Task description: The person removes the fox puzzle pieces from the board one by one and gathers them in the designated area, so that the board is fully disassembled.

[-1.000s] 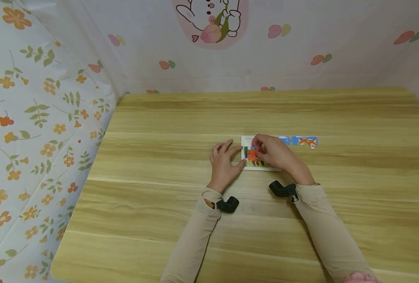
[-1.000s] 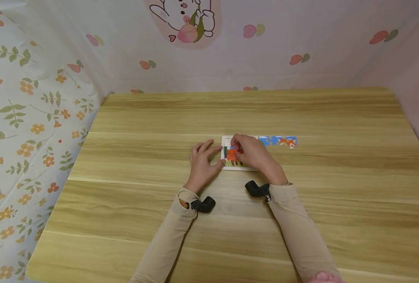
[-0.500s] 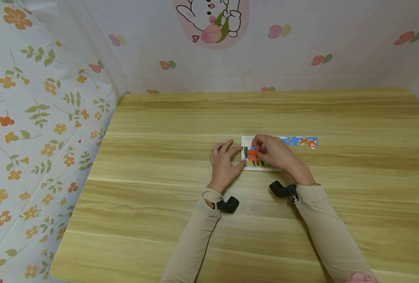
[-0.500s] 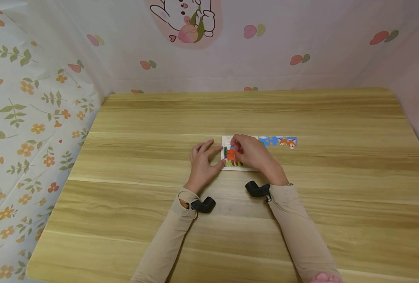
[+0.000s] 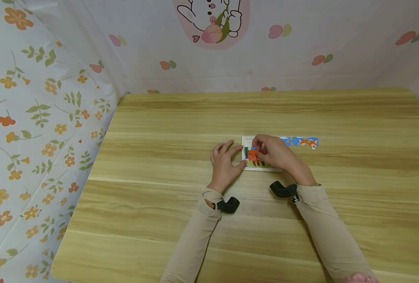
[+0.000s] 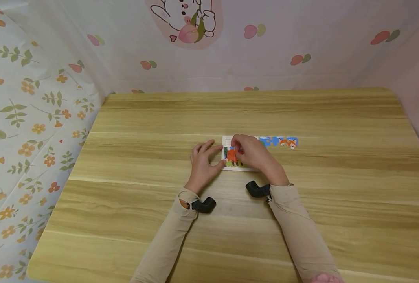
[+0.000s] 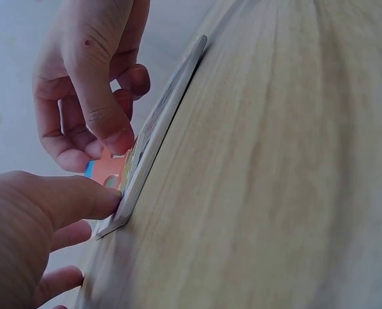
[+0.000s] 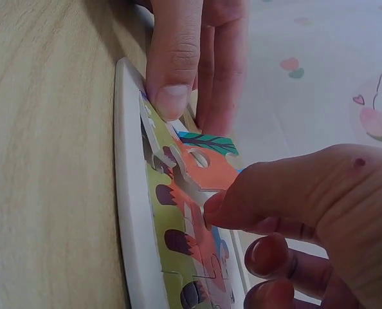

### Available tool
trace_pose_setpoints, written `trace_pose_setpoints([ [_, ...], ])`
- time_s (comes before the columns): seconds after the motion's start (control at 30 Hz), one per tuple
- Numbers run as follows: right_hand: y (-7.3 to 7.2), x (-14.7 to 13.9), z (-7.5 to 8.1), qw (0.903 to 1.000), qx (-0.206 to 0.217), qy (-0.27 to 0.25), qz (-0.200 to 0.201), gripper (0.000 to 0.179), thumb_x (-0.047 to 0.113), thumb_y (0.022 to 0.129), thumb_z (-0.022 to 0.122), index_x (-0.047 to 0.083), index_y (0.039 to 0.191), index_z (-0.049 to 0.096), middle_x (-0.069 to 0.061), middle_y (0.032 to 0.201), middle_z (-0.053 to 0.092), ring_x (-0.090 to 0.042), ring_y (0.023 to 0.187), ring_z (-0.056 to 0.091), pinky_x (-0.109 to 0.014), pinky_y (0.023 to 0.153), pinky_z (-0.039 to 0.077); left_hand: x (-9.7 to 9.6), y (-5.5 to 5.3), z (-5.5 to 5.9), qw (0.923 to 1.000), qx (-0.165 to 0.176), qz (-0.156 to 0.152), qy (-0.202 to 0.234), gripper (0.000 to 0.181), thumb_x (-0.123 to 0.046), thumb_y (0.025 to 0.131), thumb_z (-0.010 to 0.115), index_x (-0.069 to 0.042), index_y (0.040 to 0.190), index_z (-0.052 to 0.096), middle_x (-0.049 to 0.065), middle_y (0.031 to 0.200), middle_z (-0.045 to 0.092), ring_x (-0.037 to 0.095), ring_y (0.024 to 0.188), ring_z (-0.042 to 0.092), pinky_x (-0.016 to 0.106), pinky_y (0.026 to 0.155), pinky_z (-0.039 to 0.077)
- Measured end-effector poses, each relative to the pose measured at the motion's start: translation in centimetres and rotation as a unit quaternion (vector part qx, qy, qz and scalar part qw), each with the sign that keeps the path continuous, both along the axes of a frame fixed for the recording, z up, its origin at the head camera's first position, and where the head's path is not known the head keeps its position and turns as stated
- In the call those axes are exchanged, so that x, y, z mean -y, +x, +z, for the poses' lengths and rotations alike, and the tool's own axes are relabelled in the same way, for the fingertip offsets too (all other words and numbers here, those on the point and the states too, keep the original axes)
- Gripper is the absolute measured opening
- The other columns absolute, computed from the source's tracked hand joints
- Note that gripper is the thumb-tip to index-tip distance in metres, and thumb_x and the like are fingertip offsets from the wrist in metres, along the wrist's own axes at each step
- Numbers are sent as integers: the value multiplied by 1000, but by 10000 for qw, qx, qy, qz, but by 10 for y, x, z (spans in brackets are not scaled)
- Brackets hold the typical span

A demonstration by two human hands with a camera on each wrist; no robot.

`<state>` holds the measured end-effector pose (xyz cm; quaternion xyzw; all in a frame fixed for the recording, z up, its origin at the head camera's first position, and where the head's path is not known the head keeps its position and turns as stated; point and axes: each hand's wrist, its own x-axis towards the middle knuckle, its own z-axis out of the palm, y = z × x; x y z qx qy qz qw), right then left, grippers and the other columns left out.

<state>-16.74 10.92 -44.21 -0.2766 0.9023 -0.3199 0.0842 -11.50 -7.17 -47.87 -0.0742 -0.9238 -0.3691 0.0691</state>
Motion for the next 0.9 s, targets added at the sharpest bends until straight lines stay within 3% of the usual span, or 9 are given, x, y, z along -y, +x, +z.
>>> trace_pose_setpoints([
  [0.53, 1, -4, 0, 9997, -127, -192, 71, 19, -6, 77, 65, 3, 93, 57, -6, 77, 56, -17, 62, 49, -32, 57, 42, -4, -1, 3, 9998, 157, -55, -78, 40, -23, 78, 72, -15, 117, 65, 7, 140, 43, 27, 126, 27, 46, 100, 18],
  [0.9, 0, -13, 6, 9996, -18, -147, -246, 22, -5, 78, 61, 2, 98, 56, -7, 82, 54, -19, 64, 51, -33, 57, 43, -2, 0, 2, 9999, 108, 3, -58, 36, -23, 77, 72, -14, 112, 66, 8, 139, 44, 27, 125, 27, 47, 100, 18],
])
